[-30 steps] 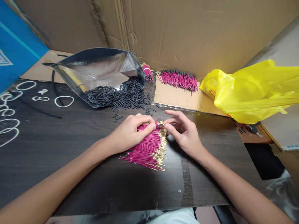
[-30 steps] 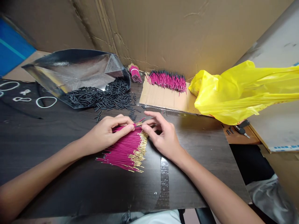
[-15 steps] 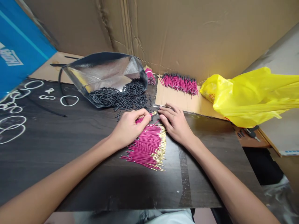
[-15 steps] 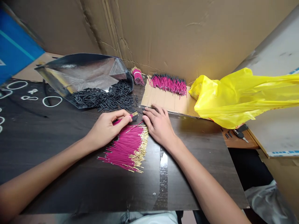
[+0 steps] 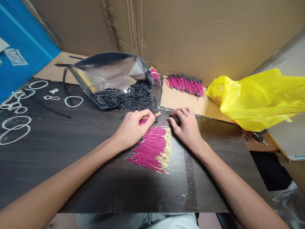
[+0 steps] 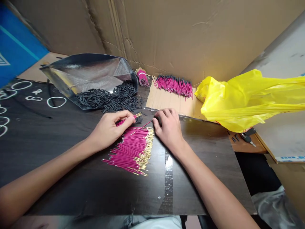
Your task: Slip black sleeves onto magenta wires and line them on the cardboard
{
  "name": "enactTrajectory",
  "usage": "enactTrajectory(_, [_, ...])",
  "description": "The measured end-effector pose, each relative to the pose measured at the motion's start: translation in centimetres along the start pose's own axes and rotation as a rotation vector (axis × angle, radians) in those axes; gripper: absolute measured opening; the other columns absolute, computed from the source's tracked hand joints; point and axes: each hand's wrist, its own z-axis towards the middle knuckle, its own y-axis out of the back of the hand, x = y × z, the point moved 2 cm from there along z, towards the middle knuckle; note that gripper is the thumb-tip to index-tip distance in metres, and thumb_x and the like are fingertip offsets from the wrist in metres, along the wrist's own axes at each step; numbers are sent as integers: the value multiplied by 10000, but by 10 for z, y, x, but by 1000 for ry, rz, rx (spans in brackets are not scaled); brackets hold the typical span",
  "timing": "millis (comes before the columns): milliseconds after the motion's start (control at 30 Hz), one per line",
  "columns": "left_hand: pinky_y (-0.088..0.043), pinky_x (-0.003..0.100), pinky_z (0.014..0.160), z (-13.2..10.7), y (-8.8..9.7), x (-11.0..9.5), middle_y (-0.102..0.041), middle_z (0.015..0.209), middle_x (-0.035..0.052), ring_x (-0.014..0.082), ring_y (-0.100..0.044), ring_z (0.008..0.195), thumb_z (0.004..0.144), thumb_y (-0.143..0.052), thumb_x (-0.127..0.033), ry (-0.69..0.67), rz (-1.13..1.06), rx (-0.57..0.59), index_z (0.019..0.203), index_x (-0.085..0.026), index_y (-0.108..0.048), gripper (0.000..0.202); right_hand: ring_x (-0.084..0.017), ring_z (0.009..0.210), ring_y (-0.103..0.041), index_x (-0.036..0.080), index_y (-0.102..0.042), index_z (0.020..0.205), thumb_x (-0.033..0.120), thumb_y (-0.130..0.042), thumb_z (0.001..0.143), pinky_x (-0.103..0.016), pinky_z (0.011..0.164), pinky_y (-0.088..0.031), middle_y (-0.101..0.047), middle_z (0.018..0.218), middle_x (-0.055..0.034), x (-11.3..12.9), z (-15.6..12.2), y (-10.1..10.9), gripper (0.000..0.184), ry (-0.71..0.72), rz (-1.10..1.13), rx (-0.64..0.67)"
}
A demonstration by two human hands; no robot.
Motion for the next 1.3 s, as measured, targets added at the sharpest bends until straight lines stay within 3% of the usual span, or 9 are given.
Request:
enactTrajectory(233, [-386, 294, 730, 0, -1, 0, -707, 750, 0, 161, -596, 713, 967, -522, -342, -15, 35, 5, 787, -174, -680, 293, -287, 1014, -576, 195, -686, 907, 368, -683, 941, -452, 946, -467, -724, 986, -73, 0, -4, 2, 177, -58, -12, -6])
enactTrajectory(400, [-384, 292, 733, 0, -1, 1, -705, 760, -3, 158, -582, 711, 964, -528, -341, -25, 54, 3, 793, -173, -683, 285, -292, 1023, -567, 199, -654, 904, 225, -621, 954, -467, 936, -466, -708, 990, -84, -5, -5, -2, 65, -26, -42, 47])
enactTrajectory(600, [-369, 283, 695, 1, 0, 2, -673, 709, -14, 142, -572, 673, 961, -529, -338, -22, 35, 39, 757, -167, -667, 300, -310, 985, -522, 187, -559, 915, 113, -467, 964, -480, 867, -467, -643, 1009, -156, -6, -4, -6, 128, 60, -114, 104])
enactTrajectory(767, [-371, 282, 698, 1, 1, 2, -651, 686, -18, 134, -555, 659, 945, -538, -331, -42, 18, 63, 728, -165, -666, 302, -237, 910, -544, 210, -486, 969, 136, -399, 1031, -405, 826, -487, -606, 959, -95, 8, -6, 3, 130, 137, 158, 74])
enactTrajectory(900, [-371, 283, 708, 0, 0, 1, -650, 688, -23, 133, -537, 663, 935, -546, -313, -85, 6, 93, 721, -170, -668, 285, -189, 860, -570, 224, -494, 986, 148, -439, 1043, -350, 782, -495, -602, 925, -50, 22, -10, 7, 110, 137, 310, 23])
enactTrajectory(1300, [-366, 284, 670, 0, 1, -2, -624, 655, -16, 134, -511, 635, 919, -542, -315, -130, 21, 86, 713, -173, -675, 283, -178, 915, -623, 206, -576, 1009, 132, -511, 1019, -342, 834, -513, -654, 951, -40, 24, -12, 8, 100, 127, 388, -25])
